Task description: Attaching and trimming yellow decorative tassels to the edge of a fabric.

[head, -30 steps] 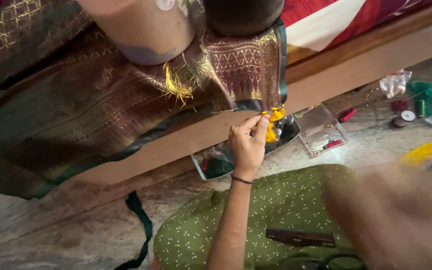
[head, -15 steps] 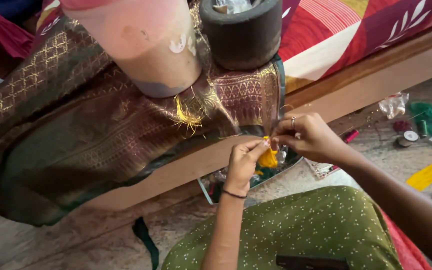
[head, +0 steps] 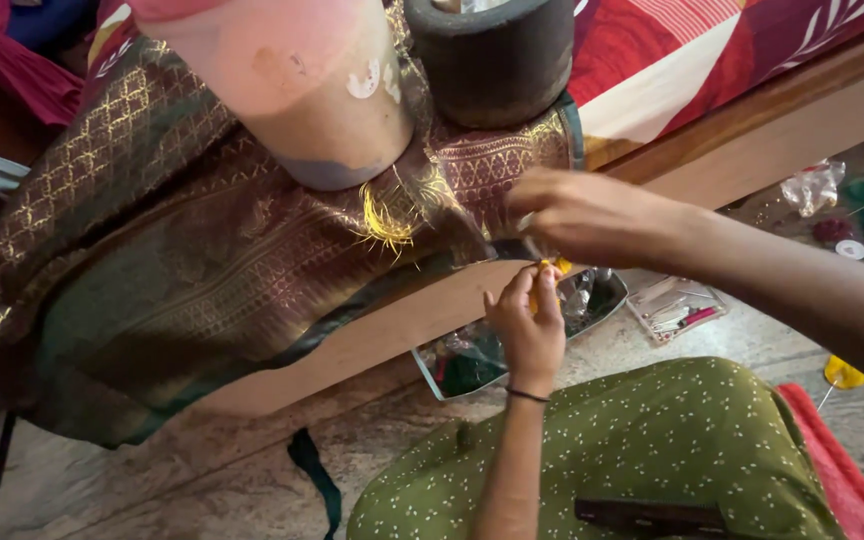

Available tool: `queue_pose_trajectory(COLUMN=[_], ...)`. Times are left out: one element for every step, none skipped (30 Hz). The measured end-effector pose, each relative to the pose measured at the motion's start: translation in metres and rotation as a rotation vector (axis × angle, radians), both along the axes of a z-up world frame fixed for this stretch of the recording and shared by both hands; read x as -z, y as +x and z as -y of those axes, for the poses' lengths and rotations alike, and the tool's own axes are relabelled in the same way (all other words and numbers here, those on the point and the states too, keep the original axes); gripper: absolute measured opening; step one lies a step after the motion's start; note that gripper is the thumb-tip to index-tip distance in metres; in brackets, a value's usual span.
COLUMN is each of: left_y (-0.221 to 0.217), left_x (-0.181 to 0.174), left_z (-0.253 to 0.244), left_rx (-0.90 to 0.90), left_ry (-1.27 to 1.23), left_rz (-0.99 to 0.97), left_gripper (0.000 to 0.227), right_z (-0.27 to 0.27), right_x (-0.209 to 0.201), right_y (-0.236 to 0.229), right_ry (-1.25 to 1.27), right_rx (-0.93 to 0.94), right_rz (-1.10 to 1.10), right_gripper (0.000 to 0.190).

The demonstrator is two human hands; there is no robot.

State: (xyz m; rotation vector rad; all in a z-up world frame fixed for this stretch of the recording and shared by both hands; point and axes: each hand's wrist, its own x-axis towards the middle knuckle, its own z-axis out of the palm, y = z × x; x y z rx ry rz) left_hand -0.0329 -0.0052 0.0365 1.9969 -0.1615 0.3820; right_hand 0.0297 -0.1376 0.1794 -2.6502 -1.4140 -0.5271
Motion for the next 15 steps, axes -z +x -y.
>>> queue_pose_trajectory(left_y=[0.000,0.001,-0.001,-0.004,-0.007,-0.013,-0.018,-0.022,-0.020,-0.018,-0.015,-0.014,-0.012,-0.011,-0.010], left_x=[0.012,0.024,0.019,0.014,0.010,-0.005,-0.021,-0.036,-0.029,-0.022,-0.014,-0.014,-0.015,-0.014,-0.015], left_z=[0.004,0.007,0.010,0.011,0.012,0.013,0.013,0.014,0.014,0.013,0.012,0.011,0.010,0.010,0.008], left_rx=[-0.028,-0.059,-0.059,-0.129,-0.198,-0.200,-0.277,-0.351,-0.351,-0.351,-0.351,-0.352,-0.322,-0.295,-0.299], left_ry=[0.005,0.009,0.009,0.034,0.059,0.061,0.117,0.169,0.168,0.178,0.188,0.185,0.122,0.057,0.053], left_rz=[0.051,0.102,0.104,0.138,0.171,0.172,0.225,0.279,0.279,0.305,0.331,0.329,0.280,0.229,0.225], left_gripper=[0.023,0.022,0.022,0.020,0.018,0.018,0.016,0.015,0.015,0.015,0.015,0.015,0.016,0.016,0.016], right_z=[-0.010,-0.022,-0.029,-0.037,-0.046,-0.047,-0.048,-0.048,-0.044,-0.039,-0.035,-0.028,-0.022,-0.015,-0.007], right_x=[0.004,0.008,0.015,0.023,0.032,0.028,0.024,0.019,0.014,0.008,0.003,-0.003,-0.010,-0.016,0.004], right_y=[0.006,0.013,0.020,0.027,0.034,0.034,0.033,0.033,0.027,0.022,0.016,0.002,-0.013,-0.028,-0.033], right_ry=[-0.020,-0.040,-0.040,-0.201,-0.362,-0.360,-0.440,-0.521,-0.522,-0.380,-0.238,-0.241,0.093,0.427,0.423], right_rx=[-0.148,-0.298,-0.298,-0.258,-0.217,-0.219,-0.058,0.104,0.105,-0.045,-0.197,-0.197,-0.230,-0.257,-0.260], right_rz=[0.024,0.048,0.051,0.049,0.048,0.049,-0.098,-0.246,-0.246,-0.156,-0.065,-0.068,-0.039,-0.012,-0.017], right_gripper=[0.007,0.011,0.011,0.012,0.014,0.014,0.015,0.015,0.015,0.011,0.008,0.008,0.013,0.026,0.026])
